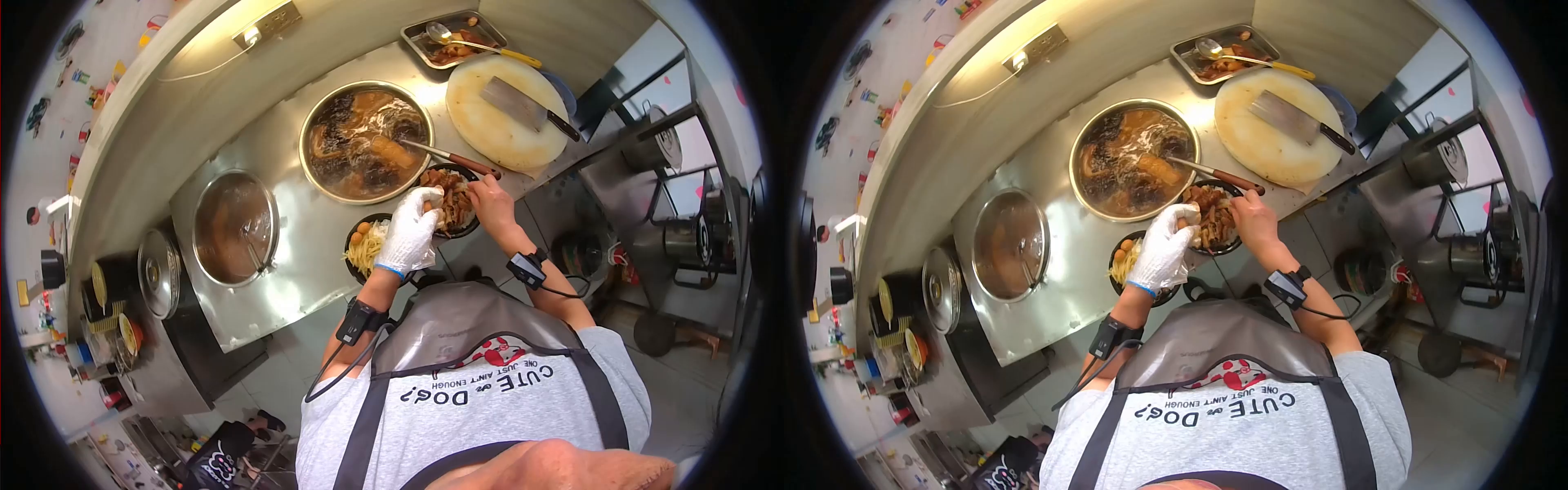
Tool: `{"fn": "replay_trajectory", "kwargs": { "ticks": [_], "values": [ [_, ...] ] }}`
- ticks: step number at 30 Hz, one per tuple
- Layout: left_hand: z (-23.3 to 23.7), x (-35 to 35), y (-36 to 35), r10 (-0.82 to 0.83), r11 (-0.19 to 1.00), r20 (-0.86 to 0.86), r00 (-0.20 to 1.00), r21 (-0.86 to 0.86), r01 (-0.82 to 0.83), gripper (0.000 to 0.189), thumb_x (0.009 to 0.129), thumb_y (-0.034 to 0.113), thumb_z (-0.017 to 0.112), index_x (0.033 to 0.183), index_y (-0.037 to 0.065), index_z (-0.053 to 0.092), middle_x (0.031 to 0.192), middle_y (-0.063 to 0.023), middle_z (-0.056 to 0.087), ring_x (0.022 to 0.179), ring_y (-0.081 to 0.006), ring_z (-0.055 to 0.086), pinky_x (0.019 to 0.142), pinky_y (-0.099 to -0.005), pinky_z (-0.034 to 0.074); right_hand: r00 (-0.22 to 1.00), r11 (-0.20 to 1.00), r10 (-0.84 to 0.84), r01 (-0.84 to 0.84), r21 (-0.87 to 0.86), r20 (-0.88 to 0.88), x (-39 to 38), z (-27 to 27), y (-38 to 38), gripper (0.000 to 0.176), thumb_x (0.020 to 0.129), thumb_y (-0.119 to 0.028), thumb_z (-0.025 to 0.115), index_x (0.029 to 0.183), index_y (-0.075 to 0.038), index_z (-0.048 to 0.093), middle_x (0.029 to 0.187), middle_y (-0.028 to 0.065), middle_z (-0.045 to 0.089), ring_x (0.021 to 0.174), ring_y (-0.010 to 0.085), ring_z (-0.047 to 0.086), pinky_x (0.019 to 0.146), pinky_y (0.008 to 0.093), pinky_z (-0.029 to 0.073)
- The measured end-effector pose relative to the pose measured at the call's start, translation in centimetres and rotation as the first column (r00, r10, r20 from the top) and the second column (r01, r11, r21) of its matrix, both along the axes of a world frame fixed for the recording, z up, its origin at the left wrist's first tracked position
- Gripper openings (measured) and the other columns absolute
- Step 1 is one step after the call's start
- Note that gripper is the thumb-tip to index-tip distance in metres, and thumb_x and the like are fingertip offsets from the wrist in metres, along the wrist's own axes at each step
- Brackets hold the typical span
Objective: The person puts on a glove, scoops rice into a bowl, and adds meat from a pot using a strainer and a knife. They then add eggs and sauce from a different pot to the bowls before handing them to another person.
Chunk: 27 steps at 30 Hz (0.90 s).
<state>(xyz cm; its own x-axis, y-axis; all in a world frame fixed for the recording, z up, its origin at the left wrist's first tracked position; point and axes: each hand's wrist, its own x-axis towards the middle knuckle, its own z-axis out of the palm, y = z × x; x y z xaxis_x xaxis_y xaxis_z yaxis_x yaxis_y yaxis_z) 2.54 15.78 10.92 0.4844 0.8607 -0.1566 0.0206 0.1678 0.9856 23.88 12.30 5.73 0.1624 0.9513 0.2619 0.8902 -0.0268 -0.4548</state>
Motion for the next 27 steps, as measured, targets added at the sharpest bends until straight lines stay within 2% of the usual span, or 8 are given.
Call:
{"fn": "replay_trajectory", "kwargs": {
  "ticks": [5,9,14,15,16,19,23,27],
  "values": [
    [0.8,0.3,-1.1,0.113,0.99,-0.007,0.994,-0.087,-0.114,0.034,0.089,0.001,0.053,0.122,-0.002,0.055,0.121,-0.0102,0.057,0.105,-0.0165,0.059,0.085,-0.0305,0.055,0.987,0.993,0.113,-0.109,0.039,-0.11,0.2,1.9,0.1,0.016,0.083,-0.011,0.069,0.098,-0.013,0.071,0.09,0.0074,0.058,0.077,0.03,0.064,0.067,0.0414,0.053],
    [0.9,1.3,-2.1,0.222,0.967,-0.069,0.973,-0.11,-0.228,0.038,0.089,0.001,0.053,0.126,-0.002,0.054,0.122,-0.0125,0.059,0.106,-0.018,0.06,0.086,-0.0308,0.054,0.897,0.903,0.425,-0.43,-0.012,-0.117,0.6,2.8,0.9,0.022,0.08,-0.006,0.067,0.101,-0.012,0.071,0.091,0.0086,0.057,0.081,0.0287,0.063,0.069,0.0405,0.053],
    [1.1,3.5,-4.1,0.284,0.954,-0.339,0.897,0.195,-0.228,0.038,0.088,0.001,0.055,0.126,0.0,0.056,0.123,-0.0143,0.06,0.11,-0.0227,0.06,0.095,-0.0342,0.049,0.844,0.847,0.525,-0.53,-0.024,-0.107,2.1,1.7,1.7,0.033,0.078,0.001,0.063,0.108,-0.013,0.068,0.091,0.0085,0.054,0.079,0.0289,0.061,0.068,0.0395,0.052],
    [1.0,4.2,-4.4,0.307,0.939,-0.4,0.864,0.277,-0.205,0.038,0.088,0.001,0.055,0.126,0.001,0.057,0.124,-0.0149,0.06,0.111,-0.0247,0.06,0.096,-0.0349,0.049,0.853,0.862,0.5,-0.507,-0.006,-0.152,2.6,1.7,1.8,0.034,0.079,0.001,0.062,0.109,-0.013,0.067,0.092,0.0092,0.054,0.08,0.0298,0.061,0.068,0.0402,0.052],
    [1.3,5.0,-4.7,0.347,0.881,-0.399,0.849,0.449,-0.149,0.037,0.085,0.0,0.058,0.122,0.002,0.058,0.118,-0.0191,0.062,0.11,-0.0365,0.059,0.095,-0.0416,0.048,0.86,0.877,0.472,-0.48,0.006,-0.195,3.2,1.8,1.7,0.035,0.08,0.002,0.061,0.111,-0.013,0.066,0.093,0.0099,0.054,0.081,0.0307,0.061,0.068,0.0409,0.051],
    [-0.3,6.9,-4.9,0.362,0.704,-0.457,0.812,0.705,0.083,0.036,0.083,-0.002,0.056,0.118,0.003,0.06,0.117,-0.0184,0.062,0.108,-0.036,0.059,0.094,-0.0424,0.048,0.852,0.894,0.441,-0.443,0.059,-0.283,4.8,2.9,1.2,0.035,0.081,0.002,0.06,0.112,-0.012,0.065,0.094,0.0103,0.055,0.08,0.0304,0.061,0.069,0.0408,0.051],
    [-2.2,8.6,-5.0,0.291,0.615,-0.676,0.677,0.674,0.408,0.035,0.077,0.003,0.058,0.112,0.005,0.06,0.116,-0.014,0.06,0.105,-0.0328,0.059,0.089,-0.0404,0.05,0.854,0.901,0.431,-0.425,0.087,-0.291,7.3,4.8,0.1,0.034,0.082,0.002,0.059,0.113,-0.011,0.065,0.093,0.0106,0.057,0.077,0.0298,0.061,0.068,0.0397,0.05],
    [-2.7,8.8,-5.1,0.37,0.53,-0.629,0.684,0.747,0.401,0.034,0.077,0.003,0.058,0.111,0.005,0.06,0.112,-0.0134,0.06,0.103,-0.0325,0.059,0.087,-0.0405,0.05,0.858,0.909,0.412,-0.409,0.078,-0.306,9.2,5.9,-1.1,0.034,0.082,0.002,0.059,0.114,-0.01,0.064,0.092,0.0106,0.057,0.075,0.0287,0.06,0.066,0.0382,0.05]
  ]
}}
